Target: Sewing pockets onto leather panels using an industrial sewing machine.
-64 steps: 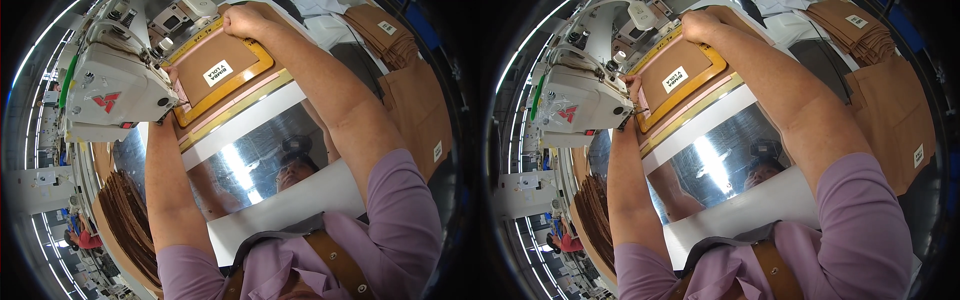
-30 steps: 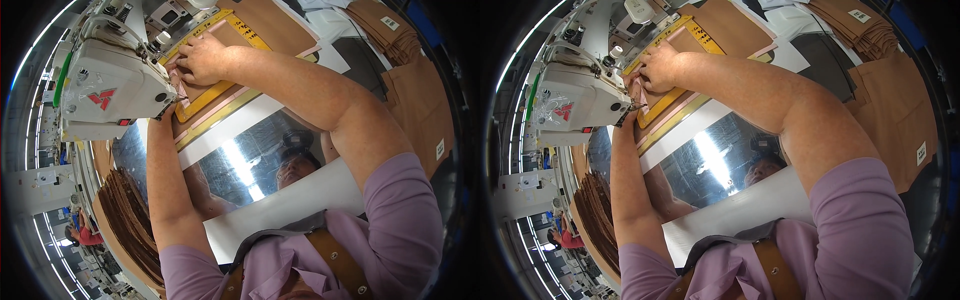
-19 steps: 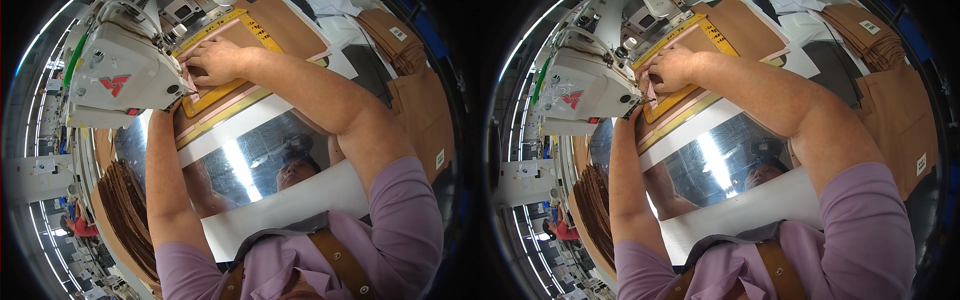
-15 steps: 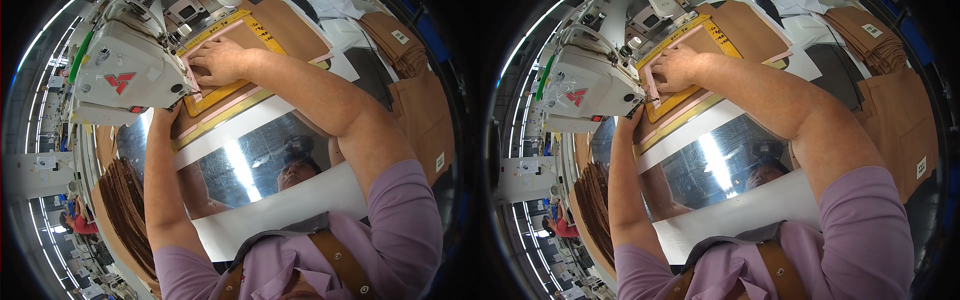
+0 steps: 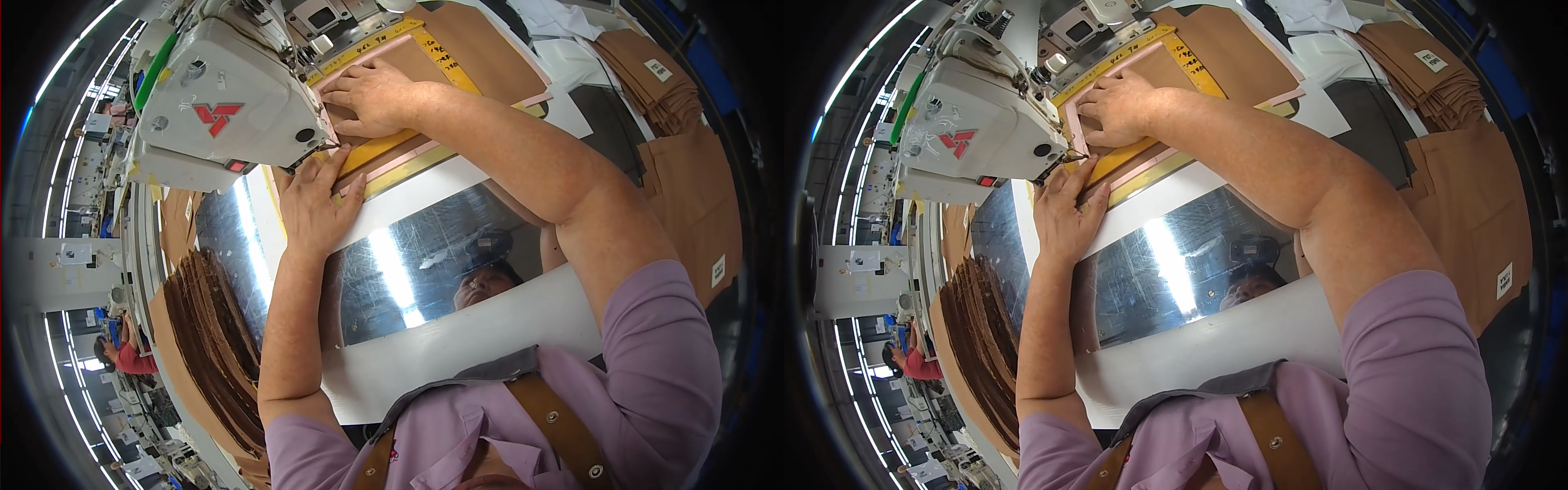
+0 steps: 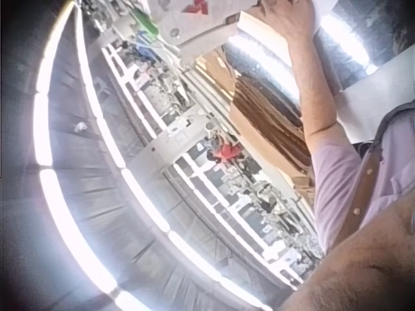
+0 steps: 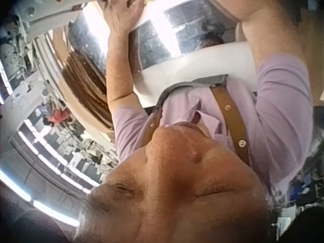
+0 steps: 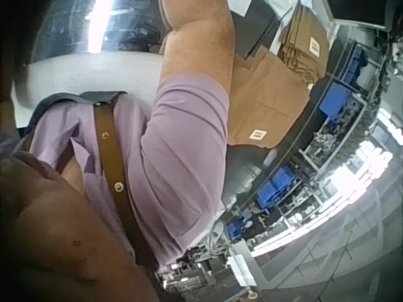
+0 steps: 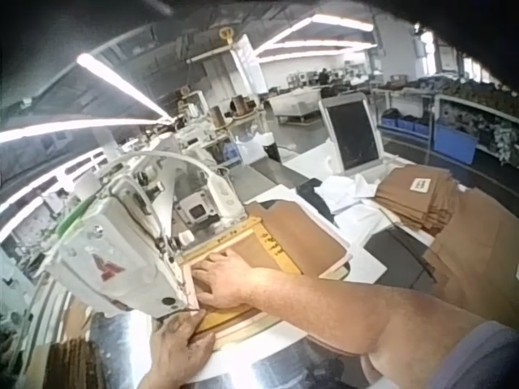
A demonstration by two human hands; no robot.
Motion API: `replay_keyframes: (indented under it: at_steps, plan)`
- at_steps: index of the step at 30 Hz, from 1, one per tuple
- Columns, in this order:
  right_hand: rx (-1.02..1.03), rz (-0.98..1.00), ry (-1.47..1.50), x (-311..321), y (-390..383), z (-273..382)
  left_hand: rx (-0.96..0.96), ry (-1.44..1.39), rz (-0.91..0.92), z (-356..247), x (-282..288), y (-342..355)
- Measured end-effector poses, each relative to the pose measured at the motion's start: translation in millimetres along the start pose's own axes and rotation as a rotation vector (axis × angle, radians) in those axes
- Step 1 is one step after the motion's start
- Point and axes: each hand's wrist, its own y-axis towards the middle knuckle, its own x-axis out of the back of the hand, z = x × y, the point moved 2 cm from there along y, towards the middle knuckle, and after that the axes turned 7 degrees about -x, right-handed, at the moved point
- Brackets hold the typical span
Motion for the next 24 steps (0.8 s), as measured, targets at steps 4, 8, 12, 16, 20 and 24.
replay_keyframes:
  at_steps: [4,8,12,16,20,24]
  plan:
    - [-0.005,0.055,0.022,2,2,-2,-0.015,0.039,0.022,1,-4,2]
    - [0.039,0.123,0.077,9,3,-10,-0.056,0.062,0.001,1,-4,4]
    - [0.055,0.157,0.085,10,3,-12,-0.028,0.096,0.037,-1,-4,4]
    - [0.056,0.150,0.064,8,2,-11,-0.032,0.110,0.030,-5,-3,3]
    - [0.056,0.136,0.074,7,2,-10,-0.013,-0.004,0.066,-12,-4,0]
    - [0.042,0.146,0.065,8,2,-9,0.055,0.003,0.125,-14,-5,5]
